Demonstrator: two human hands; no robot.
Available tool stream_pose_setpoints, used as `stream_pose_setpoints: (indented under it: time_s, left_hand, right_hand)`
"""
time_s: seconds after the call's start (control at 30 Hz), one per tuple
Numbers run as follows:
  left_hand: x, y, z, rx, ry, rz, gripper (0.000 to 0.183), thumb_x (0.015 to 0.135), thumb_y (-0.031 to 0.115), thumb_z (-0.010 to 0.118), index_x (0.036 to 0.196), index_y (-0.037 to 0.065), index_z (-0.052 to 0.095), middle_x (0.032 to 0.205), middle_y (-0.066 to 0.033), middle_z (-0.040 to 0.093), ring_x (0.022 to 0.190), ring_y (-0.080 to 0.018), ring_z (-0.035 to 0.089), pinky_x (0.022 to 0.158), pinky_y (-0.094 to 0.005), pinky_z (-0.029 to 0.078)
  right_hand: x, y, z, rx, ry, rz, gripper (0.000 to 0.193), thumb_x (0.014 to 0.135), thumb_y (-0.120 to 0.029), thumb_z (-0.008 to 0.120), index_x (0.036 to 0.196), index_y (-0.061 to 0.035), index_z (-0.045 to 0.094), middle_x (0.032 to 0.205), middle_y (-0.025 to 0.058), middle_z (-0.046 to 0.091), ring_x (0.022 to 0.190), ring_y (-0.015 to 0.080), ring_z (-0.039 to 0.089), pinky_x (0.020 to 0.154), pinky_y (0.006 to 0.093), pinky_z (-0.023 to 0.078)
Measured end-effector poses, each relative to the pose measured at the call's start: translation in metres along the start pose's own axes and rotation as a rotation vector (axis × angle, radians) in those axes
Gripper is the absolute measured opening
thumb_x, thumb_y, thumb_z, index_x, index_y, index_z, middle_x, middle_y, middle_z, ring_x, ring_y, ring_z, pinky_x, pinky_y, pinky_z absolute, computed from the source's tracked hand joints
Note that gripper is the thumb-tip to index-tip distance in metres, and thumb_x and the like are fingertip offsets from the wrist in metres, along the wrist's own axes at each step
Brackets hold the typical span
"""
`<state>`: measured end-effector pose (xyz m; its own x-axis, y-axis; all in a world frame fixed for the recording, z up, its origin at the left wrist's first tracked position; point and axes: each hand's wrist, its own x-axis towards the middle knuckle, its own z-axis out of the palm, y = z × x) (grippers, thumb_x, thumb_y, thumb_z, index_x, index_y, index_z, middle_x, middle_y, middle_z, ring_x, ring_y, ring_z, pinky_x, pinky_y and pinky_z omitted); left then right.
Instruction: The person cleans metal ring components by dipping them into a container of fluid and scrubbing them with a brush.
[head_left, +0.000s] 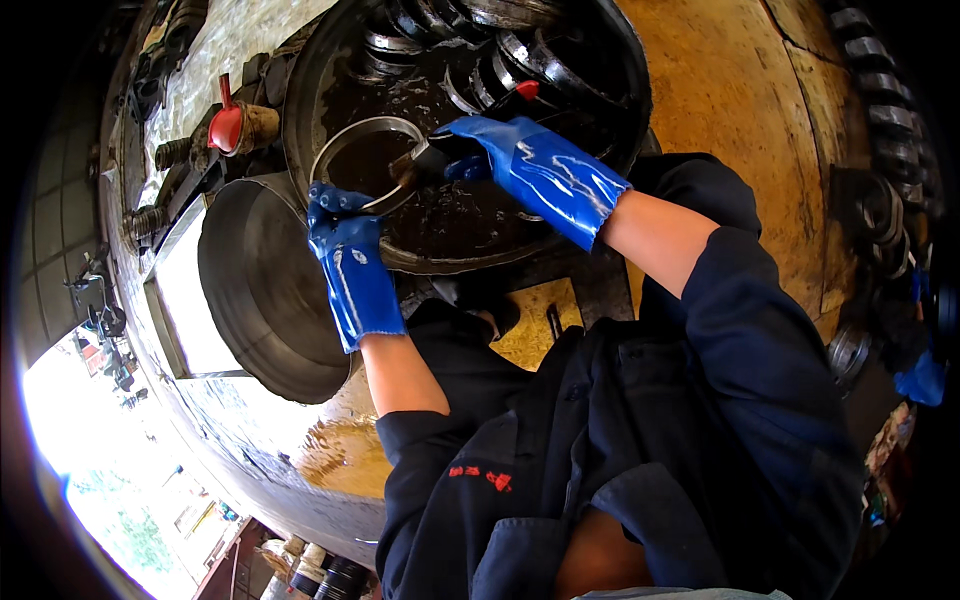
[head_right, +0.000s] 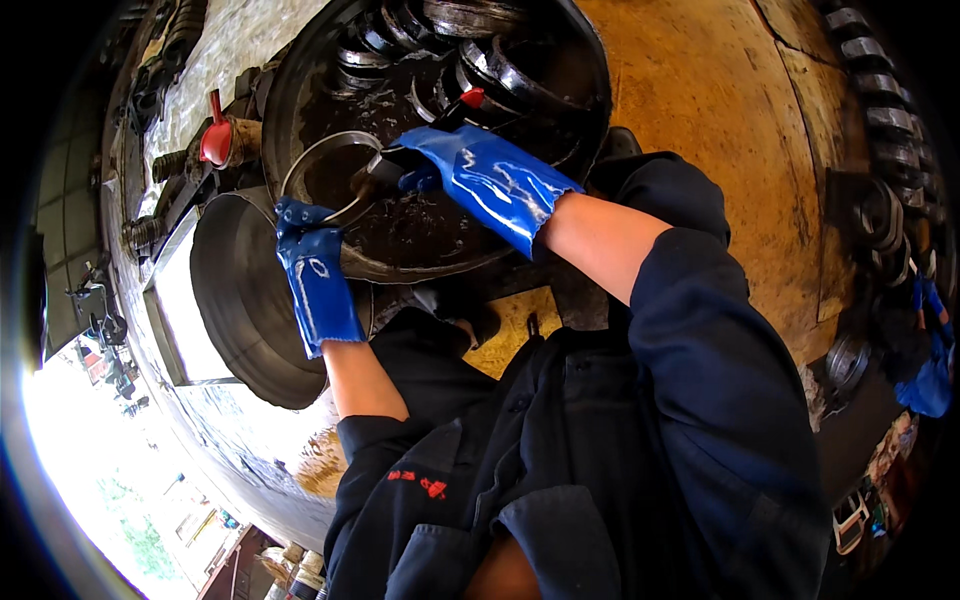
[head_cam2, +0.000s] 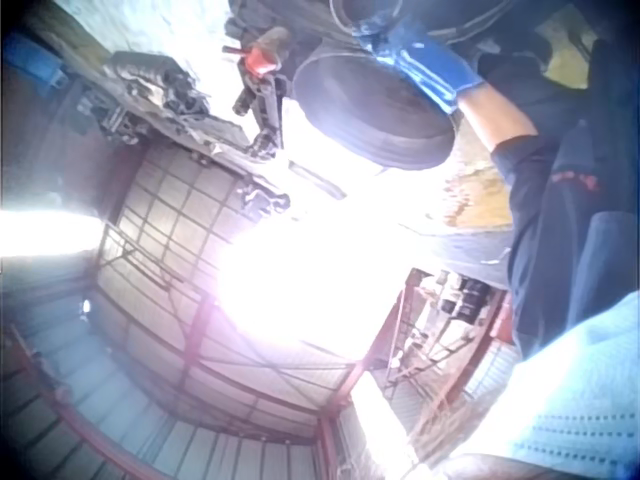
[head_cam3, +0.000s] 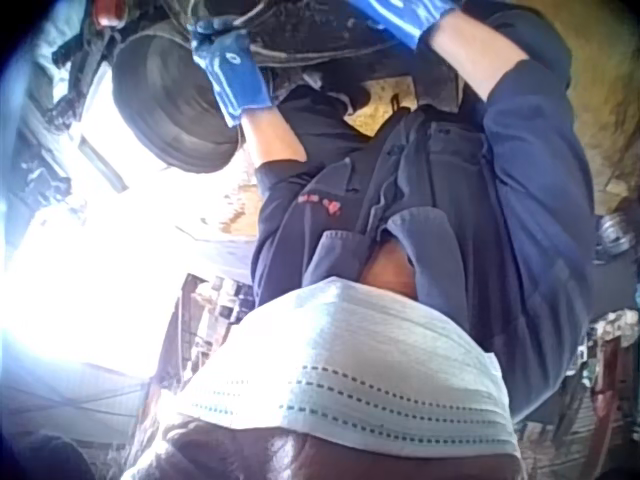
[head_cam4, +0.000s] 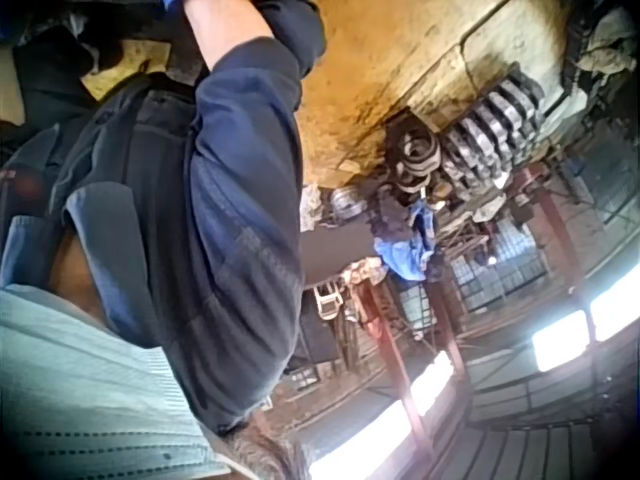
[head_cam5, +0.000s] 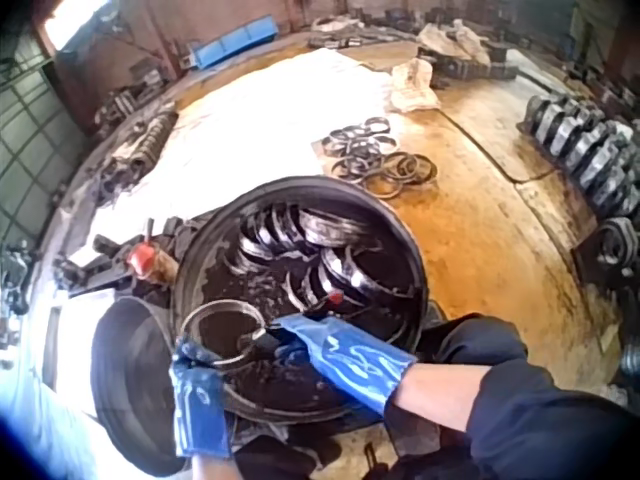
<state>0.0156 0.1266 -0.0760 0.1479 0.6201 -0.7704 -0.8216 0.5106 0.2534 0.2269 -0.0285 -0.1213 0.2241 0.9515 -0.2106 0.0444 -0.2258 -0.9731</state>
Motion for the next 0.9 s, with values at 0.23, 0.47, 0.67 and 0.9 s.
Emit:
stream_pose_setpoints:
  time_s: [0.23, 0.47, 0.67, 0.9]
  left_hand:
    - [-0.001, 0.03, -0.027, 0.117, -0.531, -0.383, 0.036, 0.106, 0.021, 0.047, 0.071, 0.021, 0.056, 0.06, 0.0118, 0.053, 0.049, -0.005, 0.047, 0.051, -0.0268, 0.039]
    - [0.006, 0.034, -0.048, 0.301, -0.629, -0.537, 0.026, 0.107, 0.028, 0.045, 0.095, 0.013, 0.063, 0.065, 0.0083, 0.055, 0.048, -0.0067, 0.044, 0.051, -0.0299, 0.037]
    - [-0.002, 0.036, -0.058, 0.907, -0.62, -0.244, 0.033, 0.104, 0.044, 0.056, 0.104, 0.011, 0.062, 0.071, 0.0025, 0.058, 0.052, -0.0121, 0.049, 0.048, -0.0302, 0.037]
    - [-0.007, -0.009, -0.044, 1.156, -0.389, -0.035, 0.066, 0.094, 0.068, 0.059, 0.111, 0.005, 0.066, 0.085, -0.0106, 0.069, 0.06, -0.0211, 0.059, 0.056, -0.0338, 0.047]
  right_hand:
    - [0.033, 0.014, -0.012, 0.215, 0.183, 0.011, 0.032, 0.102, -0.015, 0.059, 0.132, -0.0024, 0.06, 0.119, 0.0182, 0.069, 0.095, 0.0281, 0.073, 0.079, 0.0322, 0.059]
    - [0.038, 0.025, -0.014, 0.311, 0.217, -0.052, 0.029, 0.101, -0.012, 0.059, 0.129, -0.0044, 0.061, 0.113, 0.0189, 0.071, 0.094, 0.0308, 0.073, 0.079, 0.0344, 0.058]
    - [-0.009, -0.001, -0.011, -0.231, 0.152, -0.03, 0.022, 0.1, -0.01, 0.057, 0.121, -0.0069, 0.062, 0.101, 0.0211, 0.07, 0.089, 0.0355, 0.071, 0.075, 0.0395, 0.055]
    - [-0.028, -0.028, -0.019, 0.043, 0.093, 0.127, 0.02, 0.101, -0.016, 0.055, 0.113, -0.006, 0.067, 0.086, 0.0135, 0.07, 0.075, 0.0243, 0.066, 0.066, 0.0366, 0.048]
